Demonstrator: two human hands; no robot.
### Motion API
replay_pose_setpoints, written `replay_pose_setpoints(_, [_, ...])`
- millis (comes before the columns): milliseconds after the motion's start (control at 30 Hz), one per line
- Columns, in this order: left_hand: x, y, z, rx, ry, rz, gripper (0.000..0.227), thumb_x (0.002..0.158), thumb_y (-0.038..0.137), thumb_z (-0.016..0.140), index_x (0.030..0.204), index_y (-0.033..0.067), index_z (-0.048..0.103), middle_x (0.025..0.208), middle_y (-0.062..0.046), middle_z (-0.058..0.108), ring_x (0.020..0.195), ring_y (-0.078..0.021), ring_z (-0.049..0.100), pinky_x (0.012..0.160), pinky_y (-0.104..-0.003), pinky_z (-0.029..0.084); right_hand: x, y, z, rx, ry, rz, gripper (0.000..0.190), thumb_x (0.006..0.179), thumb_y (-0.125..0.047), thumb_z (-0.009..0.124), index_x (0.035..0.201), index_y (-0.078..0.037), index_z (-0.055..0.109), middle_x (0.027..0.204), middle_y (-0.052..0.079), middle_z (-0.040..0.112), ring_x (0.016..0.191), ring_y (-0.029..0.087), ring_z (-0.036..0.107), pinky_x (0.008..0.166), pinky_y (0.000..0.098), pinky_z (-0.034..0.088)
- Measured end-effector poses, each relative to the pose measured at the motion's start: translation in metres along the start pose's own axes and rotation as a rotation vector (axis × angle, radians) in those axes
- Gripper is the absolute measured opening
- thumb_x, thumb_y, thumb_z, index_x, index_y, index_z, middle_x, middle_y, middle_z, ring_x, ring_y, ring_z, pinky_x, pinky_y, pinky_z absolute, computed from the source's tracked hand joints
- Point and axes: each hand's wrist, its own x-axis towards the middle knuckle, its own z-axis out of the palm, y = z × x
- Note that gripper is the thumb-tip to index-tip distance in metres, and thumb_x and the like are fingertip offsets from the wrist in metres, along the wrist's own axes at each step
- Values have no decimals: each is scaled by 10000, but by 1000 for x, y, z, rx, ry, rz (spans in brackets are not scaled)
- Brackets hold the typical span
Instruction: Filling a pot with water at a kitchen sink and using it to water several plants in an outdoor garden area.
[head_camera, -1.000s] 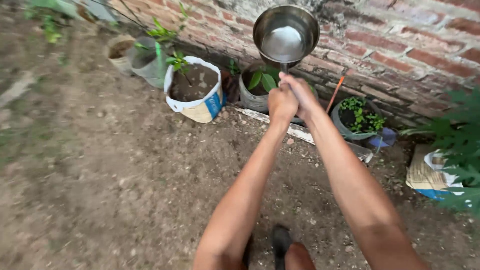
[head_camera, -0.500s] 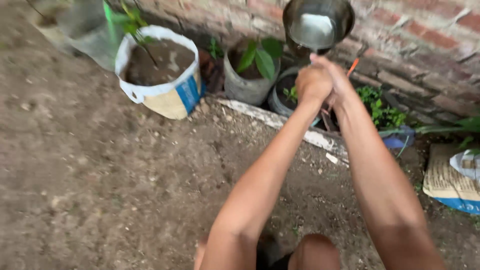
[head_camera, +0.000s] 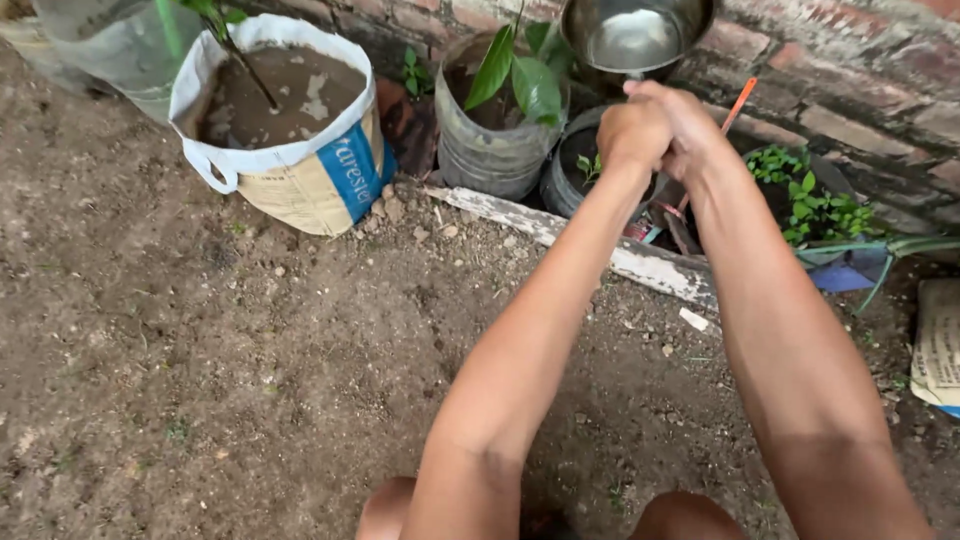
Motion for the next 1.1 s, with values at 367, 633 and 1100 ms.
replay_pose_setpoints(367, [58, 10, 14, 20, -54, 59, 384, 860, 200, 548, 672, -89, 716, 660, -247, 743, 529, -308, 739, 483, -430, 551, 48, -14, -5, -48, 38, 40, 247, 903, -404, 739, 798, -209, 629, 646, -61, 584, 467, 109, 519, 360, 264, 349])
replay_pose_setpoints(633, [59, 34, 12, -97, -40, 3, 378, 854, 228, 582, 668, -83, 689, 668, -250, 730, 516, -307, 711, 469, -443, 553, 76, -27, -17, -56, 3, 18, 220, 939, -388, 700, 835, -204, 635, 668, -58, 597, 475, 109, 535, 379, 257, 391])
replay_pose_setpoints(1100, [64, 41, 15, -114, 26, 22, 449, 890, 299, 590, 736, -99, 726, 736, -271, 738, 600, -312, 743, 543, -419, 585, 96, -32, -28, -137, -34, -4, 225, 942, -408, 704, 851, -216, 633, 668, -76, 592, 459, 106, 515, 359, 258, 381])
